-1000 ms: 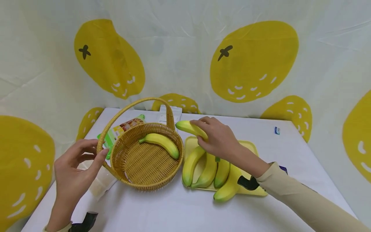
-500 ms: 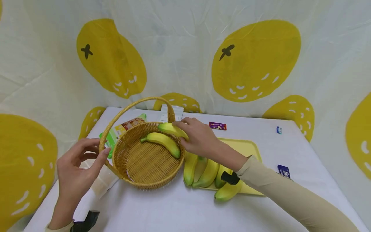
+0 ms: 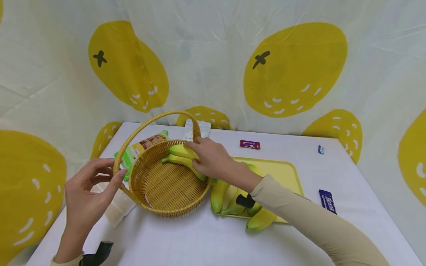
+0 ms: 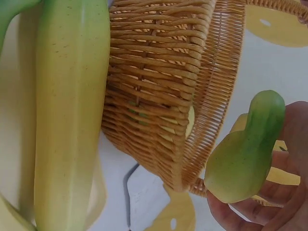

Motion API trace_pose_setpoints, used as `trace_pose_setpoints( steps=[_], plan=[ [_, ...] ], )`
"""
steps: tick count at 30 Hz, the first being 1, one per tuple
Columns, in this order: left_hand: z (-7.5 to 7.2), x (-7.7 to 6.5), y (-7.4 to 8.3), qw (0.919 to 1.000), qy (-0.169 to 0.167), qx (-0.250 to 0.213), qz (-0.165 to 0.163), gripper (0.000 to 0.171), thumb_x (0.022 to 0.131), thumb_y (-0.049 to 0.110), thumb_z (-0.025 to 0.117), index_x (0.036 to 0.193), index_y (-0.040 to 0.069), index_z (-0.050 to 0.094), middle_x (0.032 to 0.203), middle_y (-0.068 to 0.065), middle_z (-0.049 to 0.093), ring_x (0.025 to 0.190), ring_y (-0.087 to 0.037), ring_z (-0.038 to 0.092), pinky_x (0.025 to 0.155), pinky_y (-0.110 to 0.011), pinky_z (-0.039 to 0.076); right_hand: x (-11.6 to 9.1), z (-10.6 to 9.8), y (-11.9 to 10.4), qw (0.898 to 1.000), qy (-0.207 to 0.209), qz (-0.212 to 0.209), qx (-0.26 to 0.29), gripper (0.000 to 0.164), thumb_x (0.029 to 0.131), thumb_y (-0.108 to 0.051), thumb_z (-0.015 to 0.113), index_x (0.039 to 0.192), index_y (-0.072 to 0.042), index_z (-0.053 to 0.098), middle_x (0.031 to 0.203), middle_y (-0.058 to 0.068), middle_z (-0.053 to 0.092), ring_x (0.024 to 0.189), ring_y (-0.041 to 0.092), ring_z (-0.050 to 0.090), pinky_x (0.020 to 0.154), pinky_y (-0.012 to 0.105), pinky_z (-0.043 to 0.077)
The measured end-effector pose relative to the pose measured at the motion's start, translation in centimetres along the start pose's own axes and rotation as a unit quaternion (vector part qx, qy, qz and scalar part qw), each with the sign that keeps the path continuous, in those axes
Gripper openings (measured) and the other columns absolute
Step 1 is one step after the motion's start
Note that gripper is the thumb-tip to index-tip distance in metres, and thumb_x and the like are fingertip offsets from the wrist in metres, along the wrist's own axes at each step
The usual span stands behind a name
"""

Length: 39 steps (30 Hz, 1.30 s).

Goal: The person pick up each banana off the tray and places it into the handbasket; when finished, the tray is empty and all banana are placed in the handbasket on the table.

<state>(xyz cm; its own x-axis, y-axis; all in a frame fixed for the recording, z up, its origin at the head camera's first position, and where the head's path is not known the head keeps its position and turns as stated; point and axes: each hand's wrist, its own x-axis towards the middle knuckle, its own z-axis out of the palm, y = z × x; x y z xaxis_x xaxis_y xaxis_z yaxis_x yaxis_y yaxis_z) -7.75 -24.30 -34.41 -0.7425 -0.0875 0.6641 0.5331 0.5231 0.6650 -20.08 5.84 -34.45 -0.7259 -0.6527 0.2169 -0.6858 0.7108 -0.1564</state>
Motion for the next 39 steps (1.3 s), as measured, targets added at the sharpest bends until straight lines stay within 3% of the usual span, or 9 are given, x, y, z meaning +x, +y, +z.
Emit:
trace_pose_setpoints(
  steps=[13,20,25,39],
  plan=[
    [0.1,-0.1,0.1,0.9999,0.008,-0.006,0.004,0.035,0.079,-0.019,0.081,0.112,-0.007,0.075,0.103,-0.007,0.073,0.082,-0.012,0.065,0.077,-0.013,0.057,2.6,2.4,-1.1,0.998,-0.062,0.0,-0.025,0.052,0.094,-0.012,0.068,0.146,-0.017,0.063,0.117,0.007,0.066,0.087,0.021,0.059,0.05,0.032,0.05],
    [0.1,-0.2,-0.2,0.9996,0.018,-0.016,0.011,0.035,0.079,-0.019,0.081,0.111,-0.007,0.075,0.103,-0.009,0.073,0.081,-0.011,0.065,0.077,-0.012,0.056,3.6,3.5,-2.0,0.996,-0.087,0.006,-0.022,0.055,0.093,-0.011,0.068,0.147,-0.018,0.062,0.124,0.006,0.064,0.094,0.019,0.059,0.054,0.033,0.053],
    [-0.1,-0.2,-0.1,0.9999,0.008,0.007,-0.003,0.036,0.08,-0.017,0.082,0.113,-0.005,0.076,0.104,-0.008,0.074,0.082,-0.011,0.065,0.078,-0.012,0.056,4.0,4.2,-2.7,0.993,-0.111,0.009,-0.041,0.053,0.096,-0.014,0.069,0.148,-0.017,0.06,0.127,0.007,0.063,0.101,0.02,0.061,0.06,0.034,0.056],
    [0.1,-0.2,0.1,0.9999,0.008,0.012,-0.005,0.035,0.081,-0.017,0.081,0.114,-0.005,0.076,0.104,-0.006,0.074,0.083,-0.01,0.064,0.079,-0.012,0.056,4.0,6.0,-3.3,0.988,-0.112,0.018,-0.102,0.054,0.095,-0.022,0.072,0.148,-0.02,0.06,0.129,0.01,0.06,0.112,0.027,0.06,0.067,0.038,0.06]
  ],
)
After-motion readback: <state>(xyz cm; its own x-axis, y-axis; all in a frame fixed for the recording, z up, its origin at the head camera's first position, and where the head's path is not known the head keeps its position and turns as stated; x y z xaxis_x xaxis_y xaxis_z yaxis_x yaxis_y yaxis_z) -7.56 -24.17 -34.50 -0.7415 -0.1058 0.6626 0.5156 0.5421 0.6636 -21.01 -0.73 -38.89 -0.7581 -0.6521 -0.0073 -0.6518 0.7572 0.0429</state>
